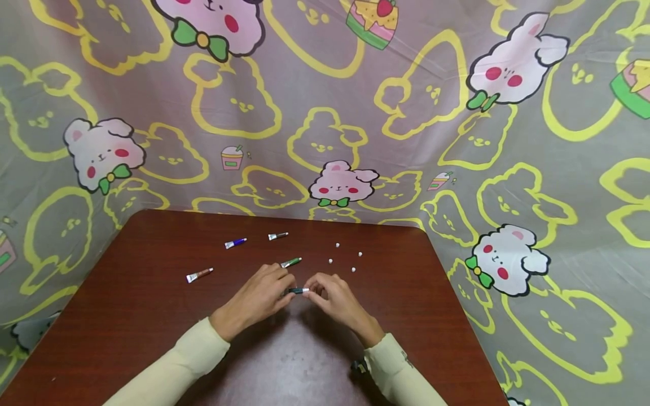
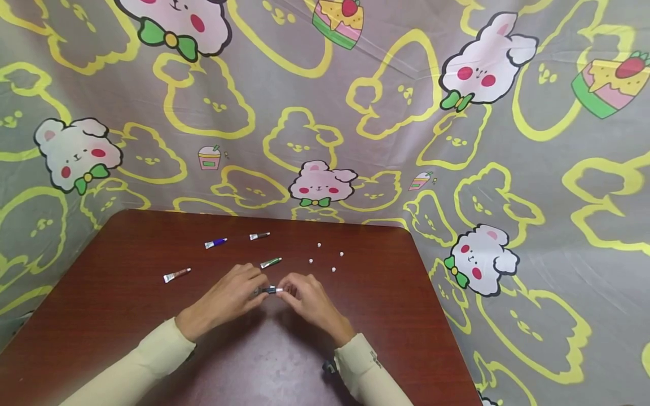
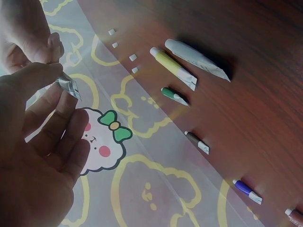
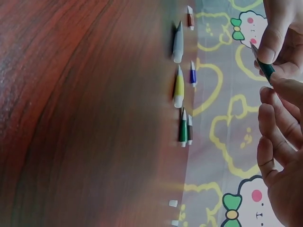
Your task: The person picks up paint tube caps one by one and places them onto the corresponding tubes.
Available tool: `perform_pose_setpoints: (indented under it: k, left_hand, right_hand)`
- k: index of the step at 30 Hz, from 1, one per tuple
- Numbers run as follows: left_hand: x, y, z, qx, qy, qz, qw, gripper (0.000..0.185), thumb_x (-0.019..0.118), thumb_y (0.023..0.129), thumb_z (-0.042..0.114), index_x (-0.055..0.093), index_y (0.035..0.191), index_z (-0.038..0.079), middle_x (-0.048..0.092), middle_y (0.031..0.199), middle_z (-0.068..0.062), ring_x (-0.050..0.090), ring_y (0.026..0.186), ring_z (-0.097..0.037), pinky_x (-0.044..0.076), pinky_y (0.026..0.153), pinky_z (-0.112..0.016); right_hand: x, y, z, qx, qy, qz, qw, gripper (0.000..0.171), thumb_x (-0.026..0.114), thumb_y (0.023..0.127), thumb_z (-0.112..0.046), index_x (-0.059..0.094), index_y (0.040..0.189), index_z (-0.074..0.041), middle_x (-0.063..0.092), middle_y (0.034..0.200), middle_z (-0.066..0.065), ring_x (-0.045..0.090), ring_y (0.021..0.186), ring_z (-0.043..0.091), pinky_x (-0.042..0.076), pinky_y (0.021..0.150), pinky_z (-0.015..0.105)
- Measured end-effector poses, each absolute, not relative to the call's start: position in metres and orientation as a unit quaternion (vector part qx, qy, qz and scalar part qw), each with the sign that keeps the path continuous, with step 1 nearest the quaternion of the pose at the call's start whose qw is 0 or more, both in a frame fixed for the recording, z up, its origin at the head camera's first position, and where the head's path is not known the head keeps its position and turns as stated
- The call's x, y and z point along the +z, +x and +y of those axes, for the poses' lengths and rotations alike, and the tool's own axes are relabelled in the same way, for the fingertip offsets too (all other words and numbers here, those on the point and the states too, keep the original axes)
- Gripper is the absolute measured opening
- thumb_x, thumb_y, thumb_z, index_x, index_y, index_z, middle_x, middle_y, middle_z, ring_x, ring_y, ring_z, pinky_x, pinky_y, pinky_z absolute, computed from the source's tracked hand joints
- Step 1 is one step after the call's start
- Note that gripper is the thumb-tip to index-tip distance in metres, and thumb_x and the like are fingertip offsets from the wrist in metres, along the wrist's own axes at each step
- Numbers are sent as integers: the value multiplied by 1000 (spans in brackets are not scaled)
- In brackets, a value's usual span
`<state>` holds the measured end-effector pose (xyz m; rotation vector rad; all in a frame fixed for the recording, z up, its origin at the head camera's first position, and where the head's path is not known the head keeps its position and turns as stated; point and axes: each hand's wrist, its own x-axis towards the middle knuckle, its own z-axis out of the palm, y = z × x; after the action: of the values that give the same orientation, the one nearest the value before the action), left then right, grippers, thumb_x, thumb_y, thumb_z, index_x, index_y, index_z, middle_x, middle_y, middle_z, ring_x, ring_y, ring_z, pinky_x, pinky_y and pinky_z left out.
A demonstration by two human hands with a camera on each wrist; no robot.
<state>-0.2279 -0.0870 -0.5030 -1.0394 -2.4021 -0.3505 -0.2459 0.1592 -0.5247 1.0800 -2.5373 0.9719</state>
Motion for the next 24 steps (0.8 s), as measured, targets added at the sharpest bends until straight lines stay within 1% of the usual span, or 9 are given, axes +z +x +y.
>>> perform_pose_setpoints:
  k: [3,7,10,14,16,18,21,24]
  left_hand:
    - [-502,-227,-87,-128,-379,-883,247,24,93,87,25,72,94,16,68,89,3,59,87,-17,53,82,-38]
    - [-501,-227,-87,-133,-381,-879,254,25,93,87,25,72,95,15,68,90,3,59,87,-17,52,81,-38]
    - [-501,-227,-86,-140,-383,-875,259,25,94,86,24,72,95,15,68,91,3,60,88,-18,52,80,-39]
    - [-501,-227,-85,-149,-383,-874,258,25,94,87,24,72,95,15,68,91,3,61,88,-17,53,80,-39]
    - [-502,-227,-84,-151,-382,-875,256,25,93,87,24,72,95,15,68,91,3,61,88,-17,52,80,-38]
    - [-502,-227,-84,-152,-379,-876,255,25,93,87,24,72,95,15,68,91,3,60,88,-17,52,80,-38]
    - [-502,-227,-85,-151,-376,-878,255,24,93,87,24,72,95,16,69,92,3,60,88,-16,51,79,-38]
    - [-502,-227,-85,-149,-374,-880,253,24,93,87,24,72,95,16,68,92,4,59,87,-16,51,79,-37]
  right_hand:
    - [-523,-245,159,330,366,-863,110,9,80,100,-20,74,105,-16,74,90,-8,63,77,0,44,77,25]
    - [-523,-245,159,329,358,-866,113,6,75,104,-24,75,102,-18,72,88,-10,56,75,-1,42,75,24]
    - [-524,-245,158,323,350,-871,124,10,73,105,-25,75,96,-20,68,83,-12,52,72,0,41,73,23]
    - [-523,-245,158,311,340,-876,142,21,73,105,-26,69,85,-20,59,73,-11,47,65,3,39,68,21]
    - [-523,-245,158,311,337,-876,147,23,72,105,-27,69,83,-20,59,71,-10,46,64,2,40,67,22]
    - [-523,-245,158,320,333,-875,144,19,73,105,-27,73,88,-19,66,75,-10,50,66,0,45,67,24]
    - [-524,-246,158,349,334,-866,129,11,77,103,-26,78,104,-15,75,85,-7,60,72,-1,56,68,29]
    - [-524,-247,159,380,339,-854,112,21,82,99,-22,75,116,-10,77,89,-4,67,76,1,61,68,31]
